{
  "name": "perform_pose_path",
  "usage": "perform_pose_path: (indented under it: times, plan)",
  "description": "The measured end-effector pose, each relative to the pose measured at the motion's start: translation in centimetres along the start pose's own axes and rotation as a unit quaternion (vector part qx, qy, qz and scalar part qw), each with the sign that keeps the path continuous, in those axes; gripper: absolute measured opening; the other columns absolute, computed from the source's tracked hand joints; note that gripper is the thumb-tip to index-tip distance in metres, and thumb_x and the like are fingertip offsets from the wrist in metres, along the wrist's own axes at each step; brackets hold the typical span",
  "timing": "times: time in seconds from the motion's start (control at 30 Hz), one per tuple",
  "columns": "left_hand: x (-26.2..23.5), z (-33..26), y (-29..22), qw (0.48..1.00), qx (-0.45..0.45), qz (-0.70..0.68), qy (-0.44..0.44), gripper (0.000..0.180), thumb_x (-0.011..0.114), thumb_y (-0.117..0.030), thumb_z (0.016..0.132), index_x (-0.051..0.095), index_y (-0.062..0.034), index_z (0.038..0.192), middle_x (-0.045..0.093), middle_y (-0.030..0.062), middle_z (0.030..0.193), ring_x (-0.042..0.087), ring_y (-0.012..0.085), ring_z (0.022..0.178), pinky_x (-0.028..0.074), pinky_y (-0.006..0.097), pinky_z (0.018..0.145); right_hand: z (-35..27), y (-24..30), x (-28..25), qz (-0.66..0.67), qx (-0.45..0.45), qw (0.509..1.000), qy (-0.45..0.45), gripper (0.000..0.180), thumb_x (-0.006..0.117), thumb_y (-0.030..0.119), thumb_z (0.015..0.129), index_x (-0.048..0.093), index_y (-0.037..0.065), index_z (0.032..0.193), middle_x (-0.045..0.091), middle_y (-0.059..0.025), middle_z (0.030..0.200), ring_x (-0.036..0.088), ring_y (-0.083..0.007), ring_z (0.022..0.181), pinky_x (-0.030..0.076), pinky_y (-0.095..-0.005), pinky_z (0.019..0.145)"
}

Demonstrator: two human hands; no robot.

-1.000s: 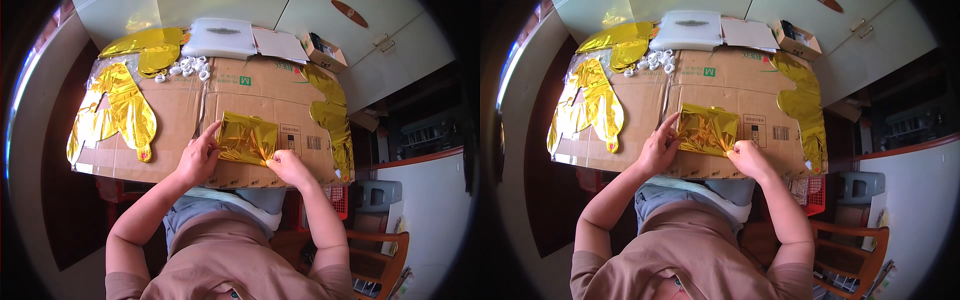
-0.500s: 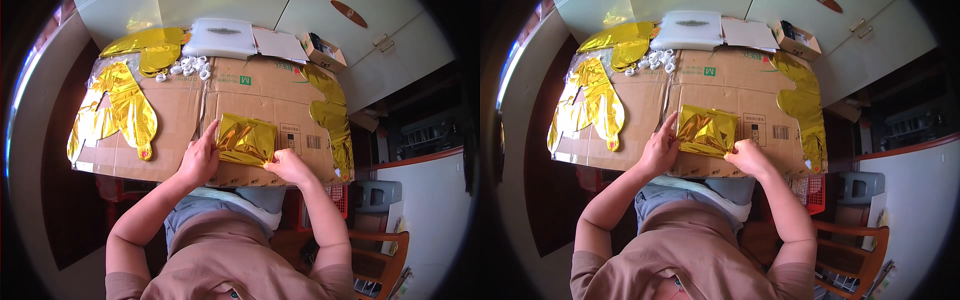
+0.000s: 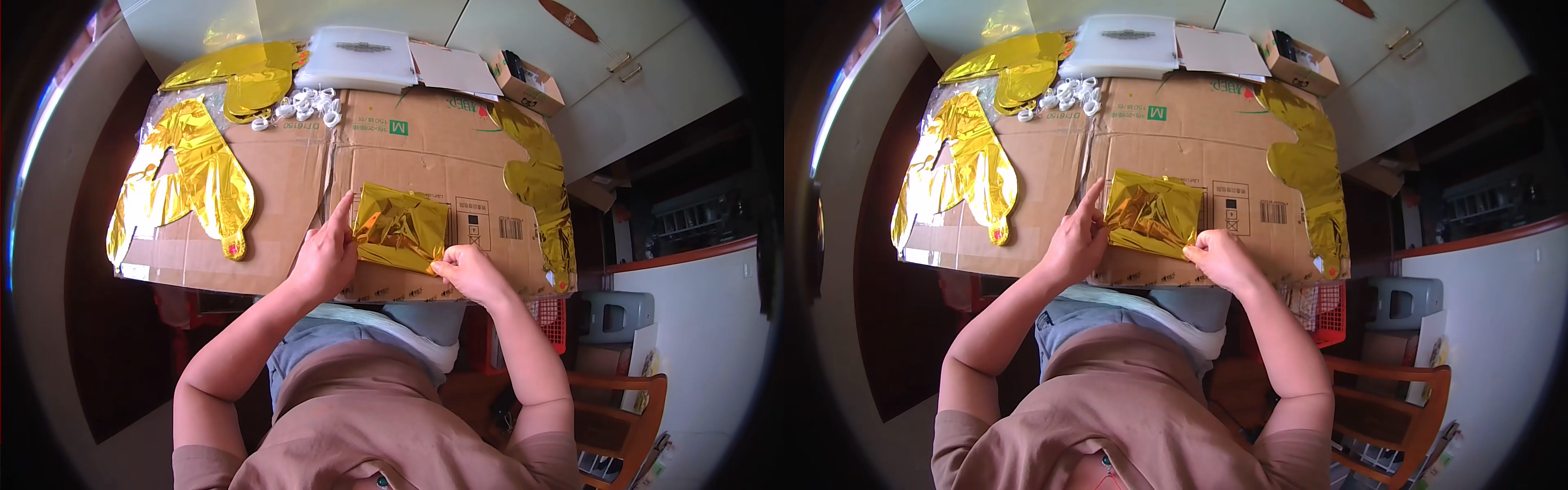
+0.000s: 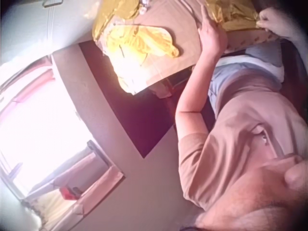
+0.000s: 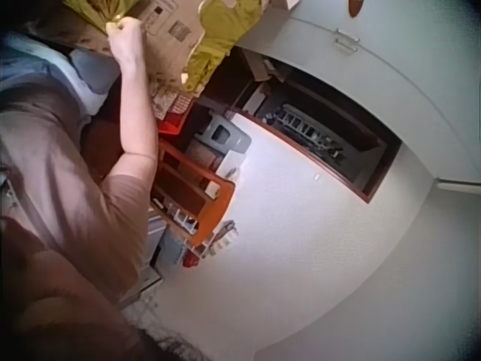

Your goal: Folding and flattening gold-colored foil balloons at a workstation.

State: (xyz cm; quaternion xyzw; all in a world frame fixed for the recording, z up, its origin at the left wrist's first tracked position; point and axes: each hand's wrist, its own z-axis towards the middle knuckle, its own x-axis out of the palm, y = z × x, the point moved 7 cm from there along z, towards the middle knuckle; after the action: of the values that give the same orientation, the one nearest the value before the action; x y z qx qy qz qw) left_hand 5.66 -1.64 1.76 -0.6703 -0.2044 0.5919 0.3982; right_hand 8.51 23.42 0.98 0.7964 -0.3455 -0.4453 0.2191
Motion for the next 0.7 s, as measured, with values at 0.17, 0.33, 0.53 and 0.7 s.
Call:
perform_pose_path:
  times: [0.17,0.33,0.53,0.7]
  plan:
    - [-0.2,-0.2,0.2,0.998,0.008,-0.058,0.018,0.077,0.057,-0.005,0.089,0.022,-0.0047,0.159,0.062,0.0114,0.094,0.063,0.0287,0.091,0.045,0.043,0.090,0.1,-0.2,0.1,0.001,-0.013,1.000,-0.005,0.022,0.071,0.019,0.091,0.067,0.001,0.078,0.065,-0.0015,0.069,0.055,-0.0064,0.062,0.044,-0.0271,0.056]
    - [-0.1,-0.7,0.4,0.997,0.030,-0.075,0.011,0.081,0.060,-0.002,0.088,0.021,-0.0040,0.159,0.062,0.0112,0.094,0.063,0.0285,0.091,0.045,0.042,0.090,-0.3,-0.1,0.2,0.006,-0.021,1.000,0.007,0.019,0.074,0.018,0.086,0.069,0.000,0.082,0.068,-0.0041,0.072,0.059,-0.0081,0.066,0.048,-0.0283,0.061]
    - [-0.2,-0.8,0.4,0.996,0.064,-0.069,-0.007,0.081,0.058,0.003,0.090,0.019,-0.0052,0.159,0.062,0.0121,0.098,0.065,0.0246,0.083,0.053,0.037,0.081,-0.5,0.3,0.3,-0.014,-0.031,0.999,-0.003,0.021,0.075,0.018,0.082,0.071,-0.003,0.086,0.070,-0.0080,0.075,0.063,-0.0103,0.069,0.051,-0.0299,0.065]
    - [-1.1,-1.0,-0.5,0.995,0.046,-0.080,-0.041,0.072,0.060,0.002,0.090,0.030,-0.0044,0.155,0.061,0.0133,0.108,0.065,0.0257,0.086,0.052,0.038,0.082,-0.4,1.2,0.0,-0.048,-0.018,0.999,0.013,0.018,0.074,0.013,0.083,0.070,-0.003,0.080,0.066,-0.0025,0.069,0.056,-0.0059,0.065,0.047,-0.0270,0.059]
